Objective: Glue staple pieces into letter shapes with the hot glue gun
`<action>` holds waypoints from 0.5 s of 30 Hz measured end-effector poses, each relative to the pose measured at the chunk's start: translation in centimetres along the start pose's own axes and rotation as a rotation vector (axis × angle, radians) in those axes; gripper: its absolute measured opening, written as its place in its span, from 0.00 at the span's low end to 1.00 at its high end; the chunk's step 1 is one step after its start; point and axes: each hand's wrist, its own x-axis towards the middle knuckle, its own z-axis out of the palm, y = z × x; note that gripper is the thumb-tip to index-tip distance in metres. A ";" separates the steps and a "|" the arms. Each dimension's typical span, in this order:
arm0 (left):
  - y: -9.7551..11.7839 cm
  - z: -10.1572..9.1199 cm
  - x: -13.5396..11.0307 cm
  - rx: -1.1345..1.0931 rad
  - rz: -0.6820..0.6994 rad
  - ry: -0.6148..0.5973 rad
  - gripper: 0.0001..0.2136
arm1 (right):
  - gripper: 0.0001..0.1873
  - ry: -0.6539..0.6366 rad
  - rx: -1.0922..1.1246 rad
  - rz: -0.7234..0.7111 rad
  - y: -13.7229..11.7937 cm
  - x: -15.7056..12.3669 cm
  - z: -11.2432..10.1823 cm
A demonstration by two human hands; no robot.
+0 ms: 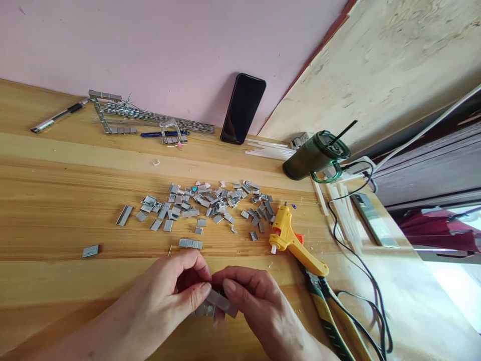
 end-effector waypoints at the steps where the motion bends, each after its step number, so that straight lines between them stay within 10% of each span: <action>1: 0.0 -0.1 0.1 -0.022 0.000 -0.018 0.09 | 0.20 0.008 0.039 -0.001 0.1 0.1 -0.1; 15: -1.4 -0.8 0.7 0.312 0.083 0.113 0.08 | 0.14 0.046 0.103 -0.011 0.6 1.0 -0.4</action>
